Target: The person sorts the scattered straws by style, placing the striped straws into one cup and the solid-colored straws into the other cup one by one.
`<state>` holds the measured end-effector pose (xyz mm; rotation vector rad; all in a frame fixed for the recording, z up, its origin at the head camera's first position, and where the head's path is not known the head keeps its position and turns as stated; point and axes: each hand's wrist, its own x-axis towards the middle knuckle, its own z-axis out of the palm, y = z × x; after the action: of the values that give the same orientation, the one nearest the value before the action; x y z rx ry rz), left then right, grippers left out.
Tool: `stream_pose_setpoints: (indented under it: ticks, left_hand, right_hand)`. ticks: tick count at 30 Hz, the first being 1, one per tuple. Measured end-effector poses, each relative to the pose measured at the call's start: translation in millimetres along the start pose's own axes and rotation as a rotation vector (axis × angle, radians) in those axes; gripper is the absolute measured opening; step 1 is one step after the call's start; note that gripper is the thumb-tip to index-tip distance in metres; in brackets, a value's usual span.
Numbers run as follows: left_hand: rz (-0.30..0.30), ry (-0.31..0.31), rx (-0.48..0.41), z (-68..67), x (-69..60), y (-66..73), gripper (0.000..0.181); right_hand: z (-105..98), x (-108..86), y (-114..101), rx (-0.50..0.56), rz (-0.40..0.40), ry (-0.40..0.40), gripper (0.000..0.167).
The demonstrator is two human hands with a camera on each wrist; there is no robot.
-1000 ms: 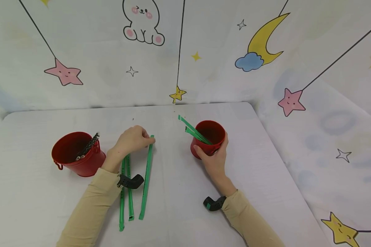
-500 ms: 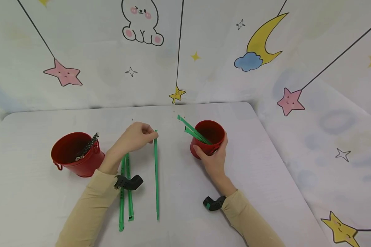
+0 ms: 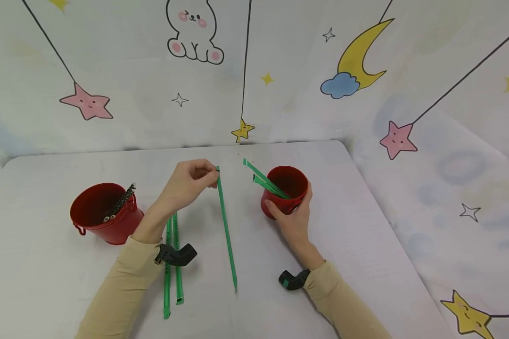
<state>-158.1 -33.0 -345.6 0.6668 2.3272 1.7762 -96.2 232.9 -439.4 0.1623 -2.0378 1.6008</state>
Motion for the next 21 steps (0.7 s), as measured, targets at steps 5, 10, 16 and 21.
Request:
stream_pose_setpoints:
  ticks: [5,10,16,21]
  left_hand:
    - [0.078,0.081,-0.125,-2.4,-1.5,3.4,0.014]
    - [0.155,0.117,-0.2,-3.1,-2.8,7.1,0.012]
    - [0.264,0.162,-0.248,-1.9,-3.0,8.3,0.01]
    - [0.345,0.223,-0.276,-1.7,-2.4,8.8,0.012]
  right_hand:
    - [0.1,-0.2,-0.2,0.004,-0.011,-0.002,0.092]
    - [0.3,-0.7,-1.6,-0.011,-0.008,0.0,0.091]
    - [0.8,-0.5,-3.6,-0.019,-0.012,0.0,0.091]
    - [1.1,-0.2,-3.3,-0.012,-0.012,0.002,0.091]
